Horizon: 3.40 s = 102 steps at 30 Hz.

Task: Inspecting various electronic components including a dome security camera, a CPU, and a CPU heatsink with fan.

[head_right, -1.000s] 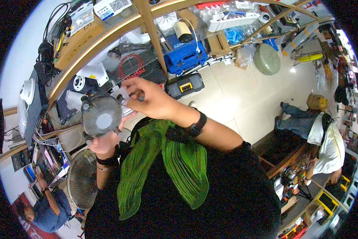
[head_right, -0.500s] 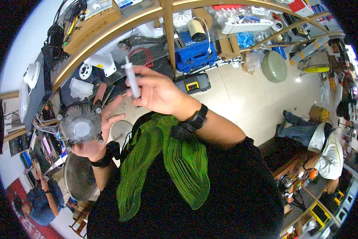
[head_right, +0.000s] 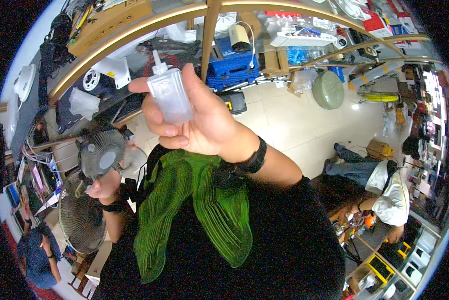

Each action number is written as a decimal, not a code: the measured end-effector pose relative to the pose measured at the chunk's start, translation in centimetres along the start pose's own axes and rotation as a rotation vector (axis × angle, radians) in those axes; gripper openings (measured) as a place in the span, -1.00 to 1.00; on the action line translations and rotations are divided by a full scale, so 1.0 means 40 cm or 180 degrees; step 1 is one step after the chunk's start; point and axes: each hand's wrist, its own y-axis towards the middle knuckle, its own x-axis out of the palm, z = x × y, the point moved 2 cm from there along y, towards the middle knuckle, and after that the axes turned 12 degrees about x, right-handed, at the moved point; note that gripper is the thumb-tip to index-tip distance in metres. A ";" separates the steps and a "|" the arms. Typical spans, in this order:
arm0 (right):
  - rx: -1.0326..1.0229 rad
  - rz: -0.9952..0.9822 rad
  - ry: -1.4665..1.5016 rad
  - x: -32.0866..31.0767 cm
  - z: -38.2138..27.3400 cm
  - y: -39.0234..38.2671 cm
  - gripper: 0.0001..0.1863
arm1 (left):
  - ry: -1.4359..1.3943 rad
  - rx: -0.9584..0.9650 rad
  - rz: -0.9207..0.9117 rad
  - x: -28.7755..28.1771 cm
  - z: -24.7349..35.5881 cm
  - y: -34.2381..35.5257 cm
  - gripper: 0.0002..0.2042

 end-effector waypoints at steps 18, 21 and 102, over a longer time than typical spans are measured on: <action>-0.0735 -0.0066 -0.0816 0.055 -0.019 -0.001 -0.21 | -0.0386 -0.0309 0.0233 0.056 -0.010 0.046 -0.11; -0.0819 0.0067 -0.1432 0.054 -0.022 -0.007 -0.17 | -0.0412 -0.0358 0.0259 0.056 -0.016 0.044 -0.10; -0.0888 0.1981 -0.3351 -0.108 -0.110 0.159 -0.53 | 0.3181 0.1759 -0.0289 0.012 0.065 0.143 -0.22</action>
